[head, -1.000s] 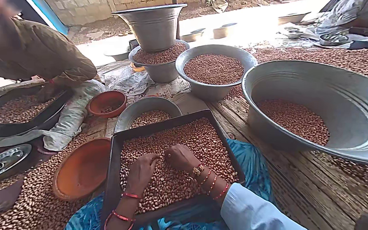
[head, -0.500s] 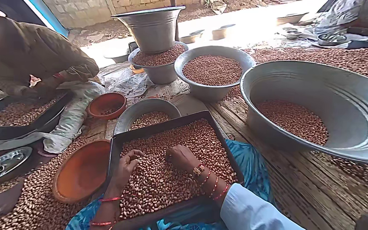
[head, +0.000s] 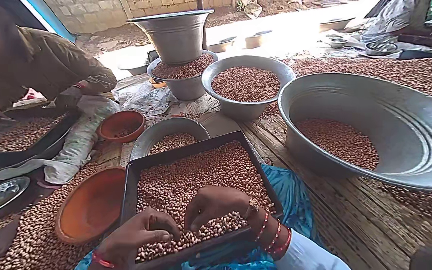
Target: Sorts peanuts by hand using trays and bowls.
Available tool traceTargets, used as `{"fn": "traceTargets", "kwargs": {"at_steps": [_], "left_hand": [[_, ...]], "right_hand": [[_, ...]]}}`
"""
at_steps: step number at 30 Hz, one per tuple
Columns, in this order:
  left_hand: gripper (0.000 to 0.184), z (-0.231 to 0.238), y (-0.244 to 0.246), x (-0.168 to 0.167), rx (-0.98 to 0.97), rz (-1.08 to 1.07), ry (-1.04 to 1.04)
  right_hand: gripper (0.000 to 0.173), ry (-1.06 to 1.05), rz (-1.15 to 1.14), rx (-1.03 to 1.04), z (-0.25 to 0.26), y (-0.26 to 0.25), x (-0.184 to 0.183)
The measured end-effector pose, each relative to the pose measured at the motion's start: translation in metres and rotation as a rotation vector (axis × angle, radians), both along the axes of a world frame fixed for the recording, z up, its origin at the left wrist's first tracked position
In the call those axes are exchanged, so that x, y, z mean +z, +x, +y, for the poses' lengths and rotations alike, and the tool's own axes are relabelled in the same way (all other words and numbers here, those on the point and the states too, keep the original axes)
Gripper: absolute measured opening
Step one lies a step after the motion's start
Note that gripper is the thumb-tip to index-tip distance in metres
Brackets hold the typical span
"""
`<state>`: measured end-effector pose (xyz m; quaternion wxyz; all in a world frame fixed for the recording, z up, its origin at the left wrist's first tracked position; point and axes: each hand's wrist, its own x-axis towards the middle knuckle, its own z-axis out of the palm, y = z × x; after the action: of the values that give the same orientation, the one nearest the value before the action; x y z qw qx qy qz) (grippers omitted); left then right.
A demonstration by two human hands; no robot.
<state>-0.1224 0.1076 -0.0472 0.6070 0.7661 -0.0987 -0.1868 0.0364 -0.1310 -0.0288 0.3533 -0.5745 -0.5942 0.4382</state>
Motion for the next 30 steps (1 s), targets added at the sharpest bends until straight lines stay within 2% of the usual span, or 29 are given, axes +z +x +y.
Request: {"fn": "traceTargets", "kwargs": {"at_steps": [1, 2, 4, 5, 7, 10, 12, 17, 19, 25, 30], "left_hand": [[0.019, -0.003, -0.001, 0.004, 0.019, -0.021, -0.021], [0.014, -0.011, 0.001, 0.008, 0.162, -0.068, 0.068], [0.011, -0.028, 0.013, 0.006, 0.474, -0.168, 0.473], [0.011, -0.034, 0.021, 0.0, 0.55, -0.208, 0.663], [0.013, -0.046, 0.037, -0.01, 0.584, -0.215, 0.91], [0.021, -0.065, 0.05, -0.02, 0.534, -0.07, 1.118], [0.022, -0.067, 0.052, -0.023, 0.527, -0.042, 1.107], [0.012, -0.034, 0.042, -0.019, 0.792, -0.125, 0.65], [0.011, -0.026, 0.039, -0.016, 0.845, -0.106, 0.547], [0.021, -0.051, 0.05, -0.024, 0.57, -0.138, 1.034], [0.023, -0.063, 0.06, -0.025, 0.498, -0.062, 1.188]], "right_hand": [[0.017, 0.002, -0.052, -0.073, -0.001, 0.004, 0.0], [0.017, -0.009, -0.155, -0.178, -0.001, 0.008, -0.002], [0.019, -0.092, -0.362, -0.369, 0.004, 0.015, -0.008], [0.021, -0.129, -0.431, -0.423, 0.009, 0.017, -0.012], [0.022, -0.181, -0.508, -0.464, 0.019, 0.019, -0.017], [0.022, -0.199, -0.555, -0.462, 0.033, 0.016, -0.026], [0.022, -0.2, -0.589, -0.45, 0.043, 0.012, -0.033], [0.022, -0.178, -0.628, -0.46, 0.05, 0.014, -0.048], [0.021, -0.182, -0.612, -0.464, 0.051, 0.015, -0.048], [0.022, -0.244, -0.557, -0.475, 0.051, 0.021, -0.047], [0.022, -0.244, -0.528, -0.474, 0.041, 0.026, -0.045]]}}
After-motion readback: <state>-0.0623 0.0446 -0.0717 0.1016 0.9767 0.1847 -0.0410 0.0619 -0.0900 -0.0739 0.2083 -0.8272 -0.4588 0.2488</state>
